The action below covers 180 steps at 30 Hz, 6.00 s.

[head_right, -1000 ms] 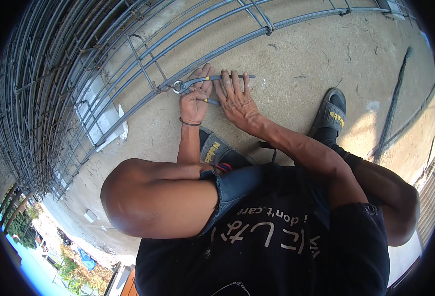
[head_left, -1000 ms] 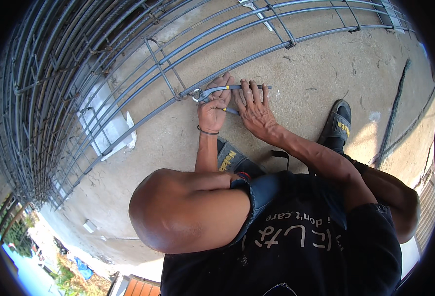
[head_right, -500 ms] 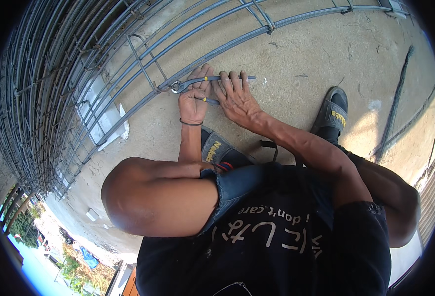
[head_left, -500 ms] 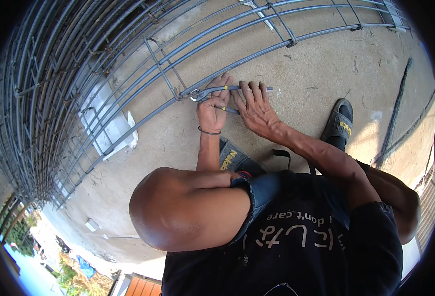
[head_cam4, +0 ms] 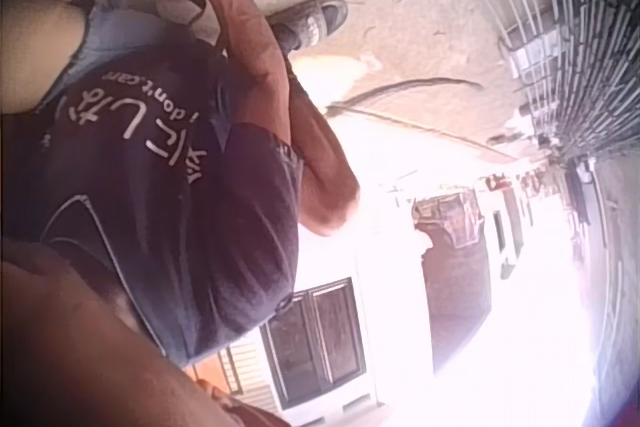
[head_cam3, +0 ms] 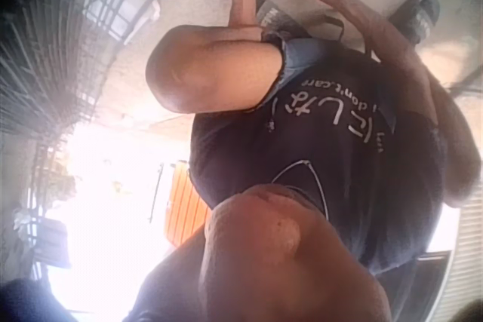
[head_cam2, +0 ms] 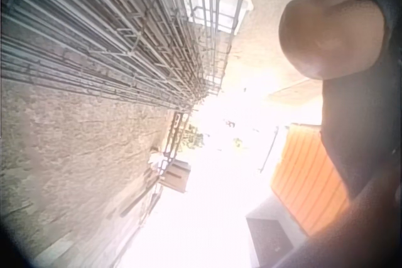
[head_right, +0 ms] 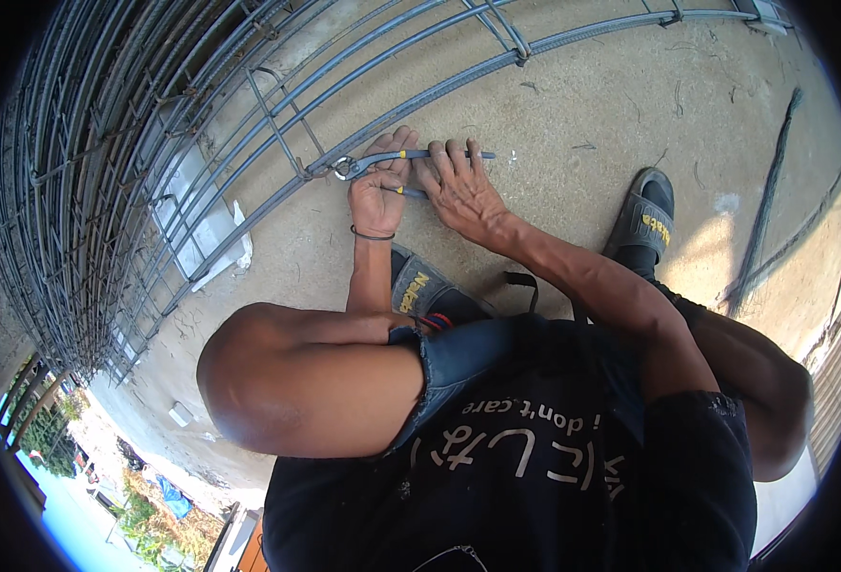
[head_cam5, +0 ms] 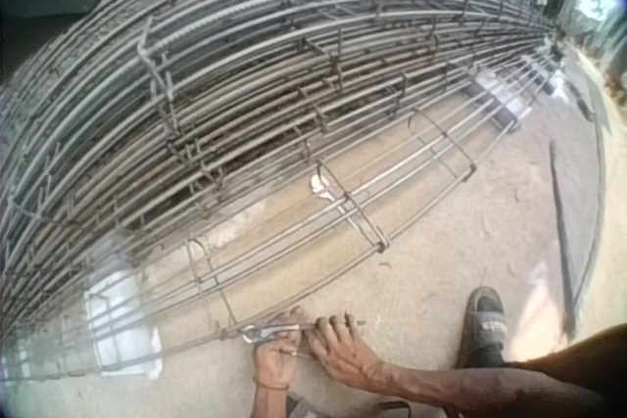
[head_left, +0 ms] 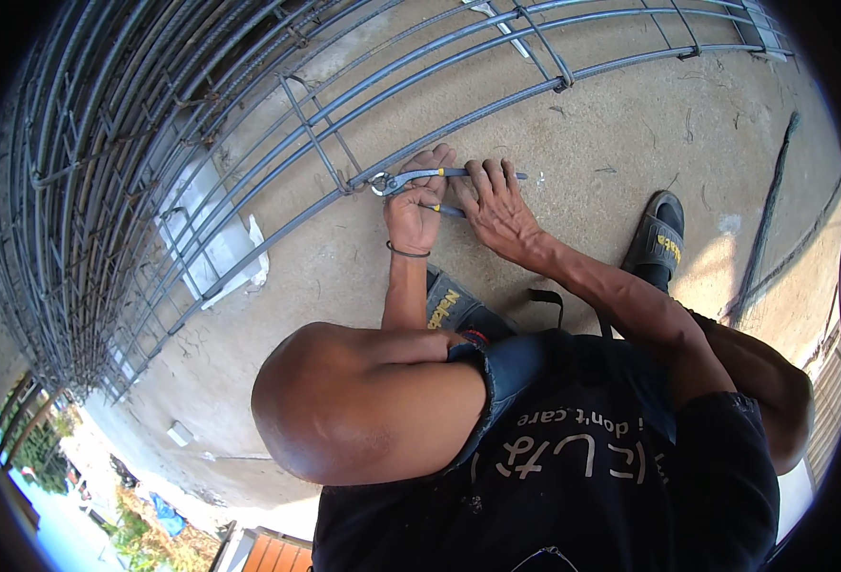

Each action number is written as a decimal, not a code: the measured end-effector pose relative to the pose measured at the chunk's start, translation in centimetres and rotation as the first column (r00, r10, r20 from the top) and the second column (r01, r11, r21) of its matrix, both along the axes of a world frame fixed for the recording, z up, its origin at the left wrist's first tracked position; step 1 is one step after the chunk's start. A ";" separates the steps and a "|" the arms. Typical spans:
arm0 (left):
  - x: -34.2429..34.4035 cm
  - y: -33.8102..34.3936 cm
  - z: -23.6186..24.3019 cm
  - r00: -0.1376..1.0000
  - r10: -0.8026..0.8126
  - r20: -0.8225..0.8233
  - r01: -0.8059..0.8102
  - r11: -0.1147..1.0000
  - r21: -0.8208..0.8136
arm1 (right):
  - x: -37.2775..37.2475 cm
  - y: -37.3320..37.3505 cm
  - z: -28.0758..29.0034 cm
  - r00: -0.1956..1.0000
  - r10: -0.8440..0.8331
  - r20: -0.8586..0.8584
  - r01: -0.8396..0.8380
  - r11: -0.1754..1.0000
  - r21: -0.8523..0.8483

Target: The person ties steel reinforcement bars together using wire and a pair of pliers, working along the length of a cage-like rebar structure.

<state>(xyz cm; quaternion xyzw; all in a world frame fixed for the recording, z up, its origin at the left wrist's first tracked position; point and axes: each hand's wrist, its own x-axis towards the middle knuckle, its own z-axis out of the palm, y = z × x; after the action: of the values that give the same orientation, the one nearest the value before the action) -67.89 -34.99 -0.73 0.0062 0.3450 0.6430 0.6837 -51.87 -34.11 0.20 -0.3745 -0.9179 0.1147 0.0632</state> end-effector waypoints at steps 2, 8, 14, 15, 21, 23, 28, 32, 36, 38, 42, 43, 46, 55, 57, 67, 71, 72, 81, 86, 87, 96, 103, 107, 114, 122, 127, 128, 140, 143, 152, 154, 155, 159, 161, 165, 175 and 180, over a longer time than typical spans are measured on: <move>0.1 0.0 -0.2 0.999 0.021 -0.040 -0.021 1.000 -0.008 | 0.0 0.1 0.1 1.000 0.006 -0.003 -0.007 0.996 -0.085; 1.6 0.8 -1.5 0.954 0.260 0.150 -0.258 0.966 -0.028 | 0.4 0.6 0.6 0.986 -0.137 -0.098 0.131 0.989 -0.072; 2.8 2.1 -0.3 0.924 0.383 0.016 -0.375 0.911 -0.174 | 1.2 1.9 0.6 0.971 -0.239 -0.015 0.232 0.955 -0.187; 2.9 2.2 -0.2 0.921 0.388 -0.019 -0.385 0.905 -0.180 | 1.3 2.5 0.7 0.977 -0.210 0.036 0.212 0.946 -0.245; 2.8 1.1 -1.0 0.925 0.352 -0.142 -0.377 0.895 -0.239 | 1.2 4.2 1.8 0.995 -0.099 -0.024 0.072 0.852 -0.518; 3.5 0.9 -0.3 0.961 0.251 -0.115 -0.267 0.951 -0.154 | 1.8 5.0 2.1 0.996 -0.086 -0.008 0.061 0.772 -0.633; 2.2 -0.6 -0.5 0.997 0.060 -0.055 -0.058 0.998 0.030 | 1.7 5.1 -0.3 0.989 -0.106 -0.099 -0.048 0.405 -0.913; -0.1 -1.7 -2.3 0.981 -0.107 0.163 0.066 0.968 0.240 | 1.6 4.0 -1.6 0.983 -0.178 -0.051 -0.148 -0.595 -0.790; 1.3 -0.7 -0.7 0.987 -0.026 0.157 0.019 0.999 0.041 | 2.4 3.4 -2.0 0.966 -0.257 -0.006 -0.208 -0.765 -0.609; 1.6 -0.5 0.2 0.990 0.062 0.130 -0.048 0.994 -0.101 | 2.2 4.1 0.2 0.955 -0.294 0.031 -0.167 -0.623 -0.764; 2.3 0.5 1.2 0.980 0.182 0.076 -0.164 0.966 -0.199 | 2.0 3.4 4.1 0.971 -0.221 -0.096 0.043 0.549 -0.835; 2.2 0.7 1.5 0.977 0.208 0.054 -0.193 0.959 -0.208 | 2.0 2.3 5.2 0.989 -0.108 -0.103 0.047 0.880 -0.472; 2.7 0.7 1.0 0.975 0.211 0.074 -0.193 0.962 -0.195 | 0.9 -2.0 2.4 0.988 -0.129 0.083 0.140 0.980 -0.144; 3.2 1.0 1.2 0.965 0.206 -0.165 -0.261 0.838 -0.479 | -0.1 -0.7 0.6 0.965 -0.256 -0.061 0.190 0.837 -0.513; 3.5 1.1 1.7 0.954 0.159 -0.255 -0.269 0.827 -0.493 | 0.5 -0.1 -0.1 0.948 -0.238 -0.212 0.076 0.815 -0.574; 2.1 -0.4 1.7 0.995 0.102 0.008 -0.098 0.972 -0.212 | 1.9 2.9 -0.9 0.925 -0.380 -0.014 -0.306 -0.721 -0.622; 2.9 0.7 2.7 0.983 0.177 -0.041 -0.178 0.893 -0.414 | 2.2 3.8 0.6 0.919 -0.359 -0.161 -0.262 -0.253 -0.931; 2.9 0.9 2.7 0.974 0.199 -0.107 -0.226 0.842 -0.490 | 2.2 3.9 1.6 0.932 -0.285 -0.222 -0.217 0.047 -0.975; 3.0 -0.8 2.7 0.877 0.079 -0.475 -0.336 0.805 -0.488 | 1.8 2.2 2.7 0.974 -0.201 -0.108 -0.102 0.041 -0.994; 1.7 -4.2 4.1 0.774 0.012 -0.633 -0.238 0.932 -0.274 | 3.0 1.4 0.4 0.803 -0.588 -0.092 -0.565 -0.705 -0.428; 1.5 -4.6 4.2 0.789 0.008 -0.614 -0.235 0.927 -0.291 | 2.9 1.2 1.0 0.818 -0.571 -0.074 -0.522 -0.681 -0.513; -3.7 -4.4 7.8 -0.642 0.153 -0.751 -0.084 0.960 0.268 | 5.6 4.8 5.5 0.999 -0.034 0.029 0.043 0.886 -0.461; -8.9 -2.7 7.7 -0.740 -0.108 -0.664 0.067 0.970 -0.232 | 2.2 8.0 11.0 0.941 -0.013 -0.338 -0.019 0.996 -0.092; -9.1 -2.0 7.2 -0.756 -0.035 -0.654 0.096 0.982 -0.162 | 0.8 8.9 11.4 0.972 0.048 -0.229 -0.020 0.992 0.125; -8.3 -1.6 5.9 -0.769 -0.012 -0.639 0.021 0.999 -0.044 | -0.1 9.5 8.9 0.999 -0.030 -0.046 0.030 0.999 0.014; -10.0 -1.9 6.5 -0.704 -0.127 -0.699 0.105 0.955 -0.279 | -2.5 10.4 8.4 0.985 0.076 -0.152 -0.093 0.990 -0.104; -11.4 -4.1 9.5 -0.678 0.242 -0.694 0.052 0.958 0.282 | -3.0 11.1 9.4 0.983 0.101 -0.151 -0.131 0.969 -0.210; -12.7 -5.6 9.5 -0.726 0.196 -0.659 -0.091 0.923 0.374 | -2.9 11.0 9.7 0.981 0.089 -0.175 -0.125 0.970 -0.208; -29.3 -16.3 1.4 -0.296 0.048 -0.954 -0.790 0.549 0.273 | -11.1 11.4 12.3 0.908 0.386 0.165 -0.223 0.777 -0.589; -28.6 -14.0 0.8 -0.437 -0.068 -0.897 -0.749 0.579 0.322 | -11.5 14.9 9.8 0.793 0.570 0.215 -0.181 0.558 -0.810; -27.9 -13.2 4.5 -0.489 -0.169 -0.856 -0.757 0.570 0.320 | -12.0 15.2 11.5 0.814 0.527 0.245 0.051 0.355 -0.933; -27.6 -13.2 4.0 -0.478 -0.207 -0.854 -0.779 0.550 0.302 | -12.0 15.0 11.7 0.799 0.545 0.254 0.050 0.361 -0.931; -27.7 -13.2 4.2 -0.479 -0.228 -0.848 -0.786 0.541 0.299 | -12.1 14.8 11.8 0.799 0.547 0.250 0.044 0.361 -0.932; -27.7 -13.5 4.2 -0.400 -0.200 -0.894 -0.825 0.504 0.257 | -12.2 14.6 12.0 0.776 0.575 0.259 0.040 0.366 -0.930; -27.4 -13.5 3.6 -0.431 -0.227 -0.873 -0.824 0.494 0.278 | -12.1 14.5 11.7 0.764 0.588 0.264 0.024 0.384 -0.923; -27.3 -13.9 3.1 -0.444 -0.228 -0.866 -0.804 0.527 0.273 | -11.9 14.3 11.5 0.756 0.595 0.271 -0.023 0.439 -0.898; -28.7 -15.9 0.9 -0.316 -0.011 -0.949 -0.734 0.636 0.238 | -11.3 13.2 12.4 0.793 0.556 0.248 -0.160 0.583 -0.797; -28.6 -15.9 1.6 -0.350 -0.167 -0.922 -0.698 0.702 0.138 | -10.2 12.4 12.4 0.839 0.511 0.189 -0.281 0.702 -0.654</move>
<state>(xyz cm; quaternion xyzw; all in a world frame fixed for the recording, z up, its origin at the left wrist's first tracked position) -96.44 -50.92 0.84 0.2202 0.8836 0.4013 -0.0981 -62.05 -21.76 12.62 -0.1788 -0.8874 0.3413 -0.2532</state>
